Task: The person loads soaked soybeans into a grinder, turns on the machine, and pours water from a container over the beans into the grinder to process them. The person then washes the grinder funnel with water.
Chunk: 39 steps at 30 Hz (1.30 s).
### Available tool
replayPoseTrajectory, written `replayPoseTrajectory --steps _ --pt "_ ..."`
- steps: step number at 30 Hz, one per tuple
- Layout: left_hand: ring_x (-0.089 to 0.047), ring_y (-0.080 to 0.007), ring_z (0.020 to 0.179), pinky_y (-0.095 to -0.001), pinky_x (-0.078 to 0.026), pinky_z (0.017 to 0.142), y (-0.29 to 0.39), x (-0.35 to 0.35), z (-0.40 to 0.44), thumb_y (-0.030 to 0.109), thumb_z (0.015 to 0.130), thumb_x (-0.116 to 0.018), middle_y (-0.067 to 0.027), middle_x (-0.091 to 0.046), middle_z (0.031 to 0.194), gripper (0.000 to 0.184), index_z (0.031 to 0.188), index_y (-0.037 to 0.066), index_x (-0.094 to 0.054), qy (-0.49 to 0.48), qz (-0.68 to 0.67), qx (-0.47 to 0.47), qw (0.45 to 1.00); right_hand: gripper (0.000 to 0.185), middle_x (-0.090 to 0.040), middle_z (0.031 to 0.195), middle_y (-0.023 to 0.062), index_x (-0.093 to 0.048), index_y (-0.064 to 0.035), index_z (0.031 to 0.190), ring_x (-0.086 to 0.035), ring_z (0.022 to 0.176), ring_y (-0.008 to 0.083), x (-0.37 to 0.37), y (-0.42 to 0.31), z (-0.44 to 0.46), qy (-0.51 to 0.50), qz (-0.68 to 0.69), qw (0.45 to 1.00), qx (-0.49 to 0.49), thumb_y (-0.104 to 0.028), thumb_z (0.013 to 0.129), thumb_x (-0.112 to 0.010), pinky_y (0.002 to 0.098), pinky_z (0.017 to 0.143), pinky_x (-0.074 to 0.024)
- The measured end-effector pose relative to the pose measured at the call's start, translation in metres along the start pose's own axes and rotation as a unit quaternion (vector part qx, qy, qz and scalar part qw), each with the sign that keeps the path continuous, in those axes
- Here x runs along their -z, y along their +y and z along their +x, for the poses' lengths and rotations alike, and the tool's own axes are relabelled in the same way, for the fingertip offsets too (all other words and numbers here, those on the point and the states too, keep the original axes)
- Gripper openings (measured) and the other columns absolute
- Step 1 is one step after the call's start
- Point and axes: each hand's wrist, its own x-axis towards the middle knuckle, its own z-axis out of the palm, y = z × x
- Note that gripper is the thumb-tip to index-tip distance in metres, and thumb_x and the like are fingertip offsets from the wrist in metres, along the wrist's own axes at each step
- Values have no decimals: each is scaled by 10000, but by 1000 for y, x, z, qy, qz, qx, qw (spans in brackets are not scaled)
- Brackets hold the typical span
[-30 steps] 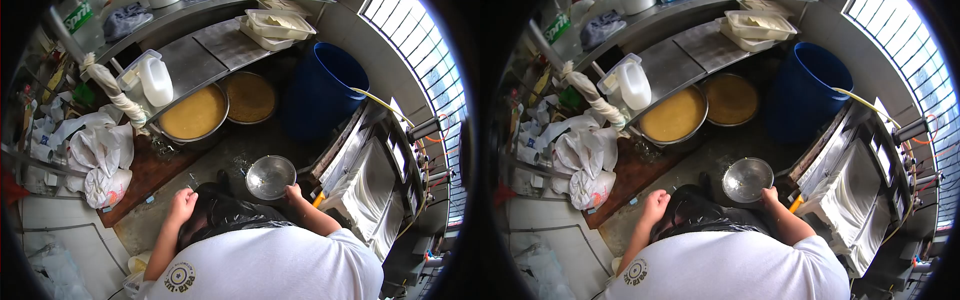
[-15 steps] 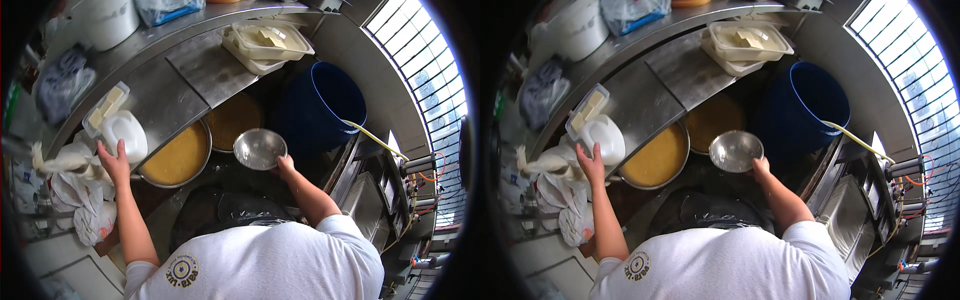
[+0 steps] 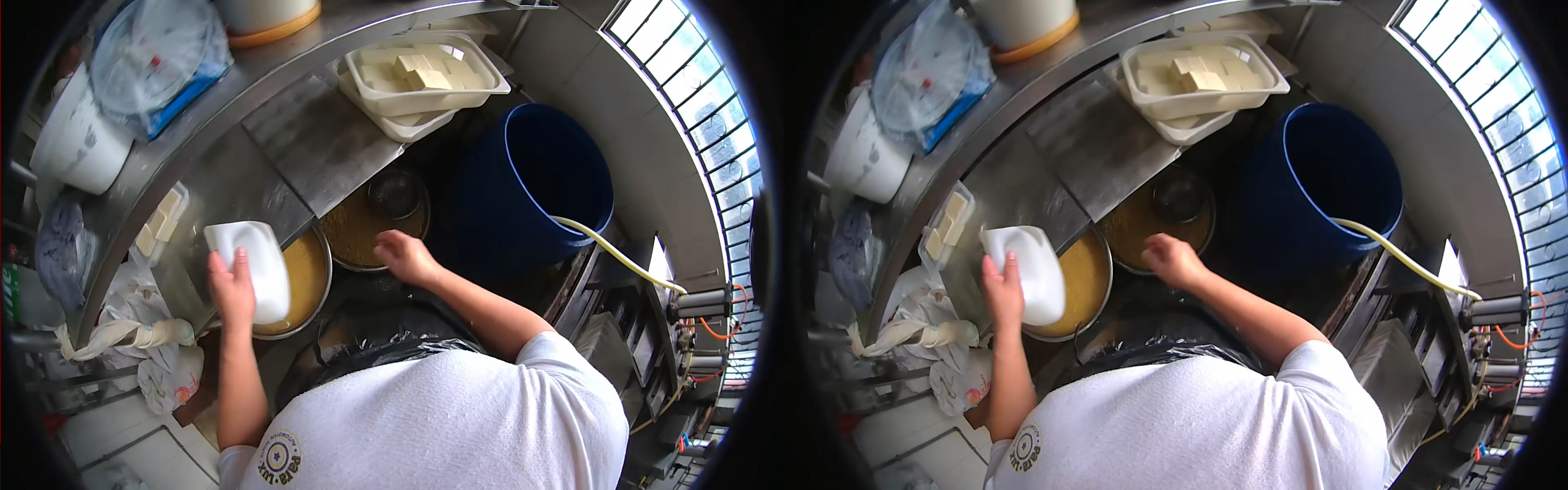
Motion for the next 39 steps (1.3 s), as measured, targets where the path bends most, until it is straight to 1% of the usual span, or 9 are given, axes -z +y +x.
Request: replayPoseTrajectory --steps 5,8,10,13,18,21,26,27,39 --pt "-649 -166 1006 -352 -543 873 159 -111 -8 304 1102 -645 -124 -702 1172 380 1290 -20 -580 -209 -255 45 943 768 -711 1120 200 -472 -2 1523 -712 1004 366 94 -105 15 -42 5 981 188 -331 930 -833 450 889 -587" --pt "-669 -213 1031 -368 -550 916 262 -147 -4 355 1086 -661 -151 -696 1197 495 1384 -30 -571 -338 -332 -65 878 911 -688 993 189 -352 48 1581 -674 889 408 154 -96 26 139 -82 932 325 -201 856 -845 485 849 -558" --pt "-686 -285 1061 -389 -554 953 293 -161 7 379 1055 -696 -184 -691 1216 553 1411 -31 -591 -315 -142 -305 887 781 -669 913 168 -471 52 1505 -667 845 403 216 -91 36 203 -143 899 361 -30 799 -794 486 809 -544" --pt "-688 -341 1059 -407 -555 970 303 -174 11 364 1026 -732 -207 -688 1221 514 1340 -33 -642 -308 -129 -267 904 613 -693 972 184 -607 -31 1404 -689 868 404 312 -65 51 324 -208 863 327 -10 814 -771 480 784 -565" --pt "-691 -164 951 -304 -565 859 234 -191 -3 281 1041 -737 -122 -731 1126 396 1258 -48 -696 -301 -123 -61 944 384 -745 922 241 -595 -76 1273 -742 883 453 439 28 85 399 -282 865 116 -289 992 -748 510 733 -589" --pt "-677 -126 885 -281 -561 809 197 -185 -27 257 1048 -733 -95 -740 1036 363 1229 -55 -705 -288 -78 51 953 409 -750 1015 266 -553 -88 1289 -715 993 491 479 116 110 331 -369 867 -52 -388 1030 -654 570 837 -562" --pt "-695 -158 887 -309 -573 817 174 -159 -66 268 1036 -743 -110 -753 1039 373 1243 -40 -707 -260 -47 162 951 458 -718 1262 213 -580 -110 1443 -702 1176 390 476 292 117 95 -555 787 -253 -268 1014 -611 515 981 -570" --pt "-699 -167 890 -316 -576 821 174 -153 -73 278 1037 -741 -115 -754 1041 380 1247 -37 -706 -257 -45 190 947 404 -708 1301 221 -651 -79 1381 -720 1158 368 491 414 125 -32 -542 795 -272 -258 1023 -596 511 970 -579" --pt "-725 -243 855 -366 -568 799 164 -71 -183 339 1019 -715 -159 -761 964 359 1174 15 -727 -149 97 318 931 384 -717 1217 207 -688 -27 1285 -715 1098 311 388 426 125 -88 -397 810 -422 -310 1031 -632 468 911 -579"
